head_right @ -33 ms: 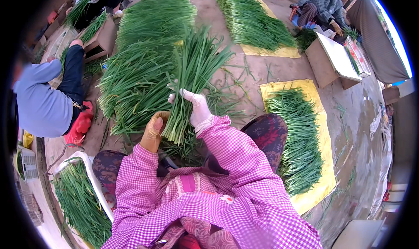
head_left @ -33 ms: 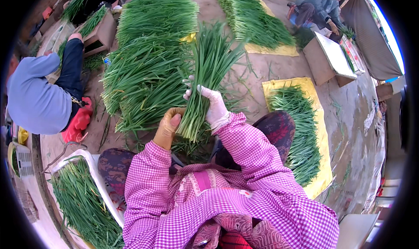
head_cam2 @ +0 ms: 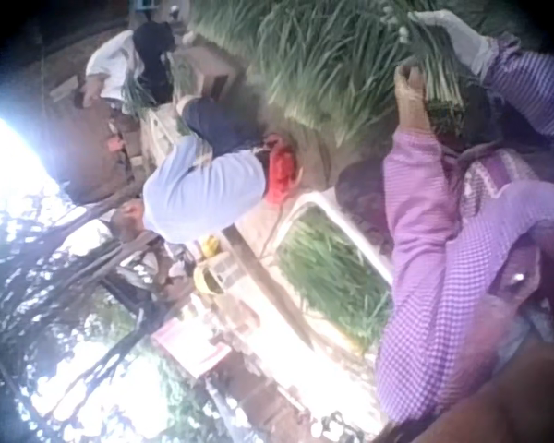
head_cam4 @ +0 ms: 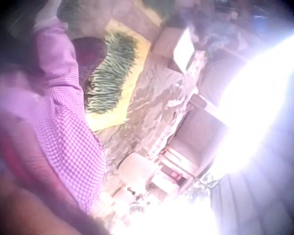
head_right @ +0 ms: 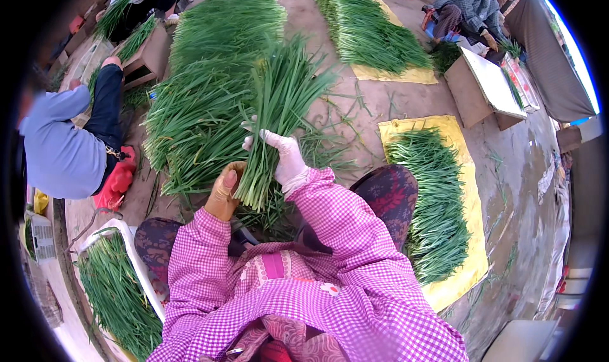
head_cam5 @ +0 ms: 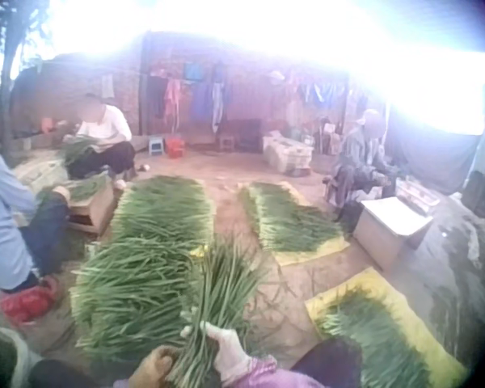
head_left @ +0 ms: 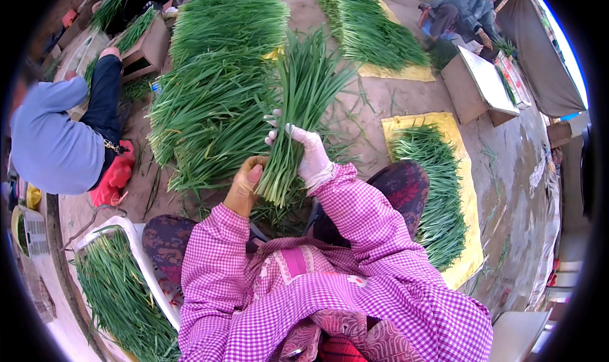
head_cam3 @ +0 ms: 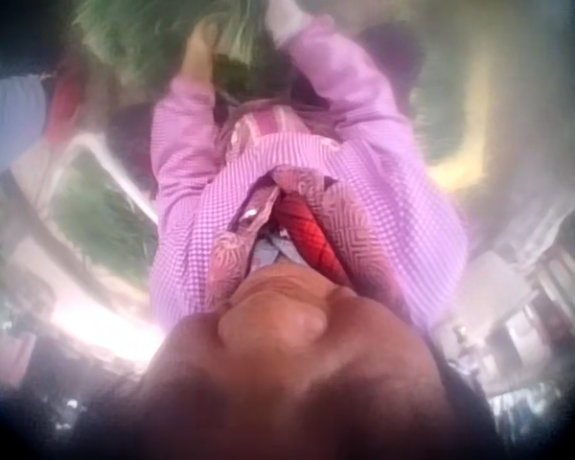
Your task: The person picks up bunches of green vegetables, separates and organizes the leaves by hand while wearing gloves, and places sorted bundles onto a surface.
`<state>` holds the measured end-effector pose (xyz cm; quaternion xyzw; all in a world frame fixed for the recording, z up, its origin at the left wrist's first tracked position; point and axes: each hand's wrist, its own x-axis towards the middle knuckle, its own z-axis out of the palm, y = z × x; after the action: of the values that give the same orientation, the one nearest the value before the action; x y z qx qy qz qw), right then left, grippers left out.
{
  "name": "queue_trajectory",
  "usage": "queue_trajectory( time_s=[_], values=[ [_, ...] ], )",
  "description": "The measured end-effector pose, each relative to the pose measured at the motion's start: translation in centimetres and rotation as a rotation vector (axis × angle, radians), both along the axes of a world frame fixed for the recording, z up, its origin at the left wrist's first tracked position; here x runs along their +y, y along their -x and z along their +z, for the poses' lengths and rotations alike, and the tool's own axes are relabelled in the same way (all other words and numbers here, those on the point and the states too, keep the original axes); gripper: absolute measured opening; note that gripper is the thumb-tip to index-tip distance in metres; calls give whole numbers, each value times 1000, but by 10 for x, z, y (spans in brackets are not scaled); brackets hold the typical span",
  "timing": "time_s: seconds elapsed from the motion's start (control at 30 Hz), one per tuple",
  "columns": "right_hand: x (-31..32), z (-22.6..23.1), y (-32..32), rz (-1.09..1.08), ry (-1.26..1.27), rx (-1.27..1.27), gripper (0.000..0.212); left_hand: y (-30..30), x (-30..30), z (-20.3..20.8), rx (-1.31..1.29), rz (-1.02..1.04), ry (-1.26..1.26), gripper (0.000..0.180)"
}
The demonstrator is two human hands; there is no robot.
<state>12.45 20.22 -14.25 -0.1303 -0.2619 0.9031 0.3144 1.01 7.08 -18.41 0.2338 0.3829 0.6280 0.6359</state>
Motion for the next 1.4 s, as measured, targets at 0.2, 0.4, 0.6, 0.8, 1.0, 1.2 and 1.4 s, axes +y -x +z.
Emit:
queue_trajectory(
  time_s=[0.2, 0.4, 0.6, 0.8, 1.0, 1.2, 1.4],
  values=[
    [-10, 17, -3, 151, -193, -236, 46, -24, -14, 14, -132, -181, 180, 50],
    [15, 15, -14, 5, -677, -495, 66, -22, -12, 15, -243, 71, 190, 32],
    [60, 30, -43, -495, -442, -429, 28, -10, -16, 15, -286, 146, 140, 37],
    [46, 44, -36, -556, -589, -342, 13, -10, -16, 11, -284, 175, 120, 29],
    [62, 0, -34, -442, -1187, -766, 23, -16, -19, 11, -216, 148, 136, 27],
    [44, 7, -32, -498, -1528, -912, 15, -15, -22, 10, -175, 192, 177, 26],
    [64, 24, -58, -508, -337, -602, 12, -9, -28, 9, -120, 307, 194, 17]
  ],
)
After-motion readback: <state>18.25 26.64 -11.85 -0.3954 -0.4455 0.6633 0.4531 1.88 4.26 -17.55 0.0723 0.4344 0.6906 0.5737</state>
